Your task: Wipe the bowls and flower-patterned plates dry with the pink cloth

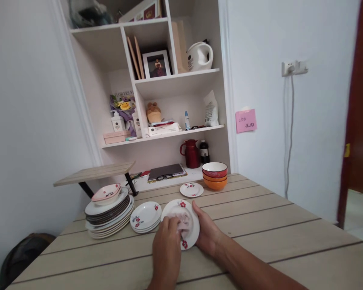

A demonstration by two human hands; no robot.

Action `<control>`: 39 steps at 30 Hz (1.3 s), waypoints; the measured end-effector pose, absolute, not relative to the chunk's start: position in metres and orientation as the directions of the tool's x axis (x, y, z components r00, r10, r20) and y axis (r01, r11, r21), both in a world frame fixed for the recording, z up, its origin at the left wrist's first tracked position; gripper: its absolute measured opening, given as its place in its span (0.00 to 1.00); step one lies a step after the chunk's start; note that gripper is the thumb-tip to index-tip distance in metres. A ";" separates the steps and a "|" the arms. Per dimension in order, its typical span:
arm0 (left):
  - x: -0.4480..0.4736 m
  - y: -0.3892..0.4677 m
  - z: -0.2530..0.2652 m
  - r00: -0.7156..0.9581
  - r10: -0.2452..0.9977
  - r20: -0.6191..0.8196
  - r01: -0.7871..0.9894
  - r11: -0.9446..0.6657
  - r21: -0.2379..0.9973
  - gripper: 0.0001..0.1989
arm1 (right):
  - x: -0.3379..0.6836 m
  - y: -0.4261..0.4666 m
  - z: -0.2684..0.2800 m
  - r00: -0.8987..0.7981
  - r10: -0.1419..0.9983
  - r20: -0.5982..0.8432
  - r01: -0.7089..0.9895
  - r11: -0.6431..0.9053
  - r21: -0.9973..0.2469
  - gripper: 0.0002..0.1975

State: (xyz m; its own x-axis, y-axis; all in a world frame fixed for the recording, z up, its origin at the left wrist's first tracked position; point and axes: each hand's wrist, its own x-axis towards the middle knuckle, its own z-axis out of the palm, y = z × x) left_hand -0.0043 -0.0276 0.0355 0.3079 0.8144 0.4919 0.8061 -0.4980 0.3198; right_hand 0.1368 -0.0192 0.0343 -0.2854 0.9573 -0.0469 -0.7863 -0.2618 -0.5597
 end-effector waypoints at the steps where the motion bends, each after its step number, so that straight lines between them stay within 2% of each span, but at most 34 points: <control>1: -0.003 -0.028 0.034 0.325 0.801 0.502 0.787 -0.524 0.327 0.18 | 0.138 -0.020 0.034 -0.289 0.956 -0.046 -0.781 -0.264 -0.566 0.34; 5: -0.003 -0.023 0.031 0.306 0.744 0.594 0.736 -0.581 0.348 0.20 | 0.131 -0.024 0.035 -0.332 0.943 -0.036 -0.758 -0.289 -0.585 0.31; 8: -0.008 -0.016 0.031 0.227 0.731 0.643 0.783 -0.530 0.326 0.19 | 0.123 -0.027 0.035 -0.350 0.936 -0.032 -0.765 -0.306 -0.567 0.30; 12: -0.017 -0.012 0.037 0.131 0.781 0.611 0.898 -0.355 0.260 0.18 | 0.121 -0.026 0.033 -0.344 0.938 -0.036 -0.782 -0.307 -0.543 0.30; 15: -0.017 -0.014 0.040 0.138 0.829 0.541 0.927 -0.300 0.224 0.17 | 0.130 -0.024 0.034 -0.317 0.947 -0.060 -0.788 -0.298 -0.539 0.30; 17: -0.014 -0.018 0.039 0.183 0.842 0.507 0.919 -0.329 0.216 0.16 | 0.137 -0.022 0.035 -0.301 0.950 -0.080 -0.791 -0.296 -0.535 0.32; 20: -0.004 -0.025 0.033 0.318 0.803 0.504 0.856 -0.472 0.212 0.19 | 0.143 -0.021 0.039 -0.289 0.953 -0.094 -0.801 -0.294 -0.522 0.33; 24: 0.007 -0.031 0.029 0.458 0.737 0.496 0.750 -0.620 0.228 0.24 | 0.139 -0.025 0.041 -0.266 0.959 -0.099 -0.797 -0.276 -0.537 0.27; 27: 0.005 -0.027 0.032 0.402 0.779 0.480 0.766 -0.574 0.290 0.23 | 0.131 -0.029 0.039 -0.253 0.961 -0.110 -0.772 -0.269 -0.576 0.23; 31: -0.010 -0.014 0.037 0.165 0.854 0.493 0.857 -0.372 0.358 0.18 | 0.124 -0.030 0.035 -0.253 0.962 -0.102 -0.735 -0.260 -0.626 0.23; 33: -0.015 -0.011 0.038 0.124 0.861 0.492 0.868 -0.335 0.367 0.18 | 0.124 -0.029 0.033 -0.258 0.963 -0.082 -0.735 -0.251 -0.630 0.24; 36: -0.013 -0.018 0.038 0.205 0.849 0.487 0.851 -0.401 0.339 0.18 | 0.125 -0.028 0.032 -0.231 0.969 -0.090 -0.746 -0.235 -0.623 0.24; 39: -0.001 -0.033 0.036 0.374 0.779 0.504 0.774 -0.561 0.293 0.19 | 0.128 -0.028 0.034 -0.219 0.969 -0.116 -0.767 -0.244 -0.593 0.23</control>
